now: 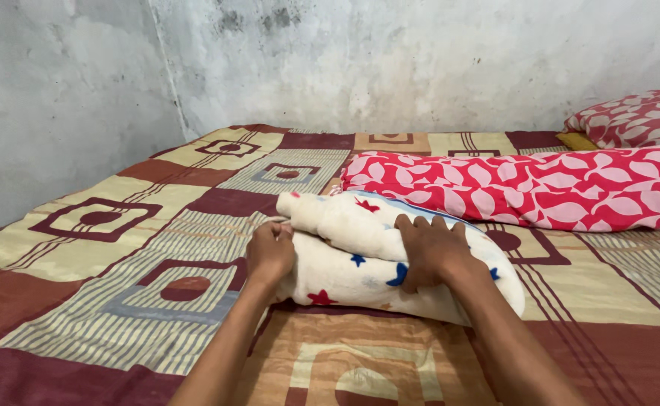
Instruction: The person folds two blankets on a bed, smoothing them with their hands and rolling one before folding it into a bundle.
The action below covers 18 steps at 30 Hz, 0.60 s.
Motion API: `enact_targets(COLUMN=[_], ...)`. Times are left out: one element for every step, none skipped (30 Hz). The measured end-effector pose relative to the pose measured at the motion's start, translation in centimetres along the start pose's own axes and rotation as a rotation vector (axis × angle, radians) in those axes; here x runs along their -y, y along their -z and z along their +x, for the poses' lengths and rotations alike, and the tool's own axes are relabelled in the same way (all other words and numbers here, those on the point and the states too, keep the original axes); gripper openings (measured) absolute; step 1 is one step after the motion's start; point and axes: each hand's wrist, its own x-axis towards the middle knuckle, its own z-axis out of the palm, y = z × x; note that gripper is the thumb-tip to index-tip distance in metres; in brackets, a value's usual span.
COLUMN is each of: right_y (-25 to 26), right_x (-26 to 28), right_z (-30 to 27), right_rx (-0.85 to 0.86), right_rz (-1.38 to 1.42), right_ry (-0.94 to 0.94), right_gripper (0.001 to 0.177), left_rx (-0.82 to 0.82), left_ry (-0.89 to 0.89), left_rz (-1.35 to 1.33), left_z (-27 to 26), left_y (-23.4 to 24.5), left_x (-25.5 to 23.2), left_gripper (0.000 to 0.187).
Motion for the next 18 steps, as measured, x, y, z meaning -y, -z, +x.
enact_targets(right_y=[0.0, 0.1, 0.1, 0.3, 0.5, 0.8, 0.9, 0.9, 0.9, 1.0, 1.4, 1.5, 1.5, 1.6, 1.5, 1.3, 0.8, 0.2], right_x=[0.0, 0.2, 0.3, 0.4, 0.4, 0.2, 0.2, 0.2, 0.1, -0.4, -1.2, -2.0, -2.8, -3.5, -3.9, -4.1, -4.2, -4.2], right_z=[-0.1, -0.2, -0.4, -0.6, -0.9, -1.1, -1.3, -1.5, -1.6, -1.5, -1.3, -1.0, -0.8, -0.3, 0.2, 0.8, 1.5, 2.1], right_rx=[0.000, 0.018, 0.035, 0.033, 0.085, 0.137, 0.135, 0.177, 0.219, 0.219, 0.309, 0.396, 0.396, 0.286, 0.174, 0.170, -0.054, -0.282], right_rz=[0.000, 0.003, 0.006, 0.007, 0.014, 0.021, 0.021, 0.023, 0.026, 0.027, 0.147, 0.266, 0.266, 0.383, 0.498, 0.490, 0.490, 0.486], right_ry=[0.001, -0.004, -0.010, -0.009, 0.005, 0.014, 0.011, 0.029, 0.047, 0.043, 0.124, 0.210, 0.209, 0.191, 0.173, 0.173, 0.114, 0.052], right_gripper=[0.115, 0.112, 0.109, 0.109, 0.109, 0.110, 0.110, 0.111, 0.112, 0.112, 0.097, 0.085, 0.085, 0.067, 0.056, 0.056, 0.057, 0.059], left_rx=[-0.006, -0.007, -0.001, 0.004, 0.002, -0.084, -0.170, -0.166, -0.286, -0.407, -0.404, -0.366, -0.327, -0.330, -0.313, -0.299, -0.305, -0.238], left_ry=[0.085, 0.086, 0.073, 0.057, 0.055, 0.001, -0.056, -0.058, -0.220, -0.382, -0.384, -0.527, -0.668, -0.669, -0.789, -0.908, -0.908, -0.927], left_rz=[-0.079, -0.076, -0.039, -0.005, -0.005, 0.169, 0.342, 0.342, 0.352, 0.358, 0.357, 0.257, 0.154, 0.151, 0.145, 0.135, 0.128, 0.098], left_z=[0.0, -0.3, -0.7, -1.0, -1.3, -1.6, -1.9, -2.3, -2.7, -3.1, -3.7, -4.5, -5.2, -5.6, -5.9, -6.2, -6.3, -6.2], left_y=[0.0, 0.2, 0.5, 1.0, 1.7, 2.4, 3.1, 3.8, 4.3, 4.8, 4.9, 4.7, 4.3, 4.0, 3.6, 2.9, 2.1, 0.9], left_x=[-0.3, -0.6, -0.9, -1.4, -1.8, -2.2, -2.7, -3.1, -3.5, -4.0, -4.6, -5.2, -5.8, -6.5, -7.0, -7.6, -8.2, -8.8], left_gripper=[0.026, 0.026, 0.024, 0.022, 0.022, 0.021, 0.020, 0.020, 0.019, 0.019, 0.019, 0.018, 0.018, 0.018, 0.021, 0.025, 0.025, 0.027])
